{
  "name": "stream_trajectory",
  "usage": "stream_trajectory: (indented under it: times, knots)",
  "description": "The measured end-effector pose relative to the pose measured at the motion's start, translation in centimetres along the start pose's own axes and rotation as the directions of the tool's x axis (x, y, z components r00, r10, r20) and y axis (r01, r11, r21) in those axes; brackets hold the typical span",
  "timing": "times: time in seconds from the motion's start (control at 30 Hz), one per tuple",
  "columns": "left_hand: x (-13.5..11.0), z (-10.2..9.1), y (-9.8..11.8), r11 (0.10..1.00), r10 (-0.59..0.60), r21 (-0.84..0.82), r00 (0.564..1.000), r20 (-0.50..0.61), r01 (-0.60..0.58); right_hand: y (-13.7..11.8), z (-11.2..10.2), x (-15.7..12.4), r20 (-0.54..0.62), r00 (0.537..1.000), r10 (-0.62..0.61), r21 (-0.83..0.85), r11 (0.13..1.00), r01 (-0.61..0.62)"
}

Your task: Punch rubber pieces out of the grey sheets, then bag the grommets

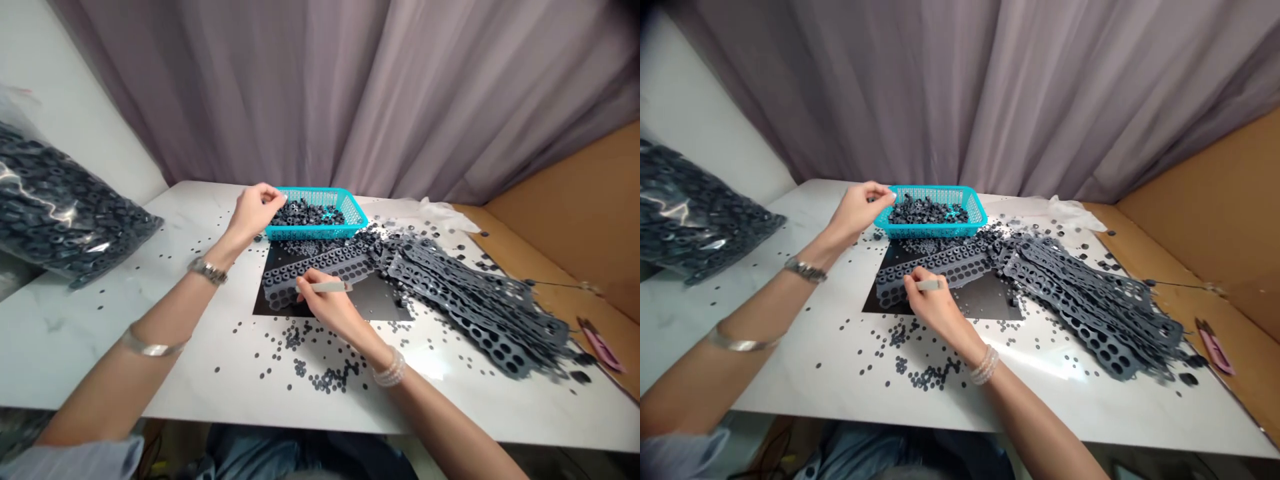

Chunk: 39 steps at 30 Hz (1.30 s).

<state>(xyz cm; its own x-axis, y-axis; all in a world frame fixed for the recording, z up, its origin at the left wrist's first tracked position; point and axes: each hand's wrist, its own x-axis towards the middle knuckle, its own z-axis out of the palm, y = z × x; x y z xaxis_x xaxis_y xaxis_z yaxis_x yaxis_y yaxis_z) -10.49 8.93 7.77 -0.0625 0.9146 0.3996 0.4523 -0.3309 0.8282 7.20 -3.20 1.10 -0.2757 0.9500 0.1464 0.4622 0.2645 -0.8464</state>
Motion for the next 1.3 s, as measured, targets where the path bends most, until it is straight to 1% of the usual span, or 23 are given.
stream_trajectory:
  times: [0.03,0.07,0.1,0.17,0.23,0.33,0.37,0.4,0.43,0.5,0.53,0.6,0.63,0.7,0.73,0.77,0.83,0.9,1.0,1.07,1.17,1.23,1.3]
  knots:
    - [1.3,0.8,0.3,0.987,0.065,0.143,0.997,0.03,-0.068,-0.1,0.1,-0.1,0.014,1.0,-0.004,0.02,1.0,0.003]
    - [2.4,1.5,0.4,0.966,0.094,0.231,0.988,0.119,-0.119,-0.3,0.1,-0.2,0.029,1.0,-0.007,0.045,0.999,0.006]
    - [3.3,2.2,0.4,0.96,0.102,0.24,0.977,0.187,-0.146,-0.5,0.1,-0.3,0.046,0.999,-0.013,0.069,0.998,0.01]
    - [4.1,3.1,0.1,0.958,0.096,0.235,0.955,0.281,-0.166,-0.8,0.1,-0.4,0.086,0.996,-0.028,0.111,0.994,0.018]
    - [3.8,3.4,-0.5,0.961,0.08,0.229,0.945,0.316,-0.157,-1.0,0.1,-0.5,0.125,0.991,-0.044,0.155,0.988,0.024]
    - [1.6,2.6,-1.2,0.962,0.074,0.227,0.942,0.328,-0.154,-0.9,0.0,-0.4,0.133,0.99,-0.056,0.217,0.976,0.026]
    - [0.5,2.0,-1.3,0.959,0.089,0.226,0.936,0.34,-0.172,-0.8,-0.1,-0.3,0.115,0.992,-0.054,0.232,0.972,0.026]
    - [-0.7,1.4,-1.5,0.95,0.104,0.237,0.922,0.373,-0.204,-0.6,-0.3,-0.1,0.087,0.995,-0.048,0.245,0.969,0.025]
    - [-2.0,0.8,-1.5,0.932,0.117,0.266,0.898,0.423,-0.247,-0.5,-0.6,0.1,0.053,0.998,-0.034,0.26,0.965,0.019]
    - [-4.6,-0.4,-1.6,0.863,0.107,0.35,0.81,0.576,-0.364,-0.2,-1.6,0.6,-0.038,0.999,0.015,0.309,0.951,-0.002]
    - [-5.8,-0.9,-1.6,0.814,0.087,0.405,0.778,0.622,-0.415,0.0,-2.4,0.9,-0.097,0.994,0.053,0.341,0.94,-0.017]
    - [-7.9,-1.6,-1.5,0.719,0.109,0.49,0.777,0.62,-0.492,0.4,-4.3,1.4,-0.237,0.963,0.125,0.401,0.916,-0.02]
    - [-8.8,-1.9,-1.5,0.694,0.11,0.508,0.773,0.625,-0.51,0.6,-5.4,1.6,-0.323,0.933,0.16,0.43,0.903,-0.006]
    - [-10.0,-2.2,-1.5,0.697,0.066,0.517,0.762,0.644,-0.497,1.2,-7.6,1.8,-0.439,0.87,0.223,0.491,0.871,0.024]
    - [-10.4,-2.3,-1.6,0.711,0.037,0.512,0.753,0.656,-0.481,1.5,-8.5,1.9,-0.469,0.845,0.255,0.521,0.853,0.031]
    - [-10.7,-2.4,-1.8,0.726,0.019,0.504,0.746,0.665,-0.468,1.8,-9.2,1.9,-0.488,0.828,0.276,0.545,0.838,0.042]
    - [-10.9,-2.5,-2.4,0.745,0.024,0.48,0.737,0.675,-0.463,2.4,-10.4,1.9,-0.503,0.811,0.299,0.577,0.815,0.057]
    - [-10.8,-2.7,-3.0,0.752,0.039,0.466,0.738,0.674,-0.466,2.8,-11.0,1.9,-0.503,0.81,0.302,0.587,0.807,0.064]
    - [-10.6,-3.2,-3.8,0.756,0.014,0.474,0.735,0.678,-0.451,3.5,-11.4,1.7,-0.496,0.817,0.293,0.574,0.817,0.056]
    - [-10.3,-3.7,-4.3,0.764,-0.001,0.468,0.725,0.688,-0.444,4.0,-11.5,1.5,-0.476,0.829,0.295,0.562,0.827,0.028]
    - [-9.6,-4.6,-5.4,0.761,-0.022,0.475,0.714,0.7,-0.442,4.8,-11.0,0.9,-0.391,0.857,0.335,0.562,0.824,-0.066]
    - [-9.1,-5.4,-6.3,0.719,-0.057,0.528,0.718,0.694,-0.453,5.2,-10.0,0.5,-0.318,0.878,0.359,0.572,0.811,-0.124]
    - [-8.7,-6.4,-7.1,0.668,-0.1,0.592,0.734,0.672,-0.451,5.4,-8.7,0.2,-0.219,0.908,0.356,0.596,0.786,-0.165]
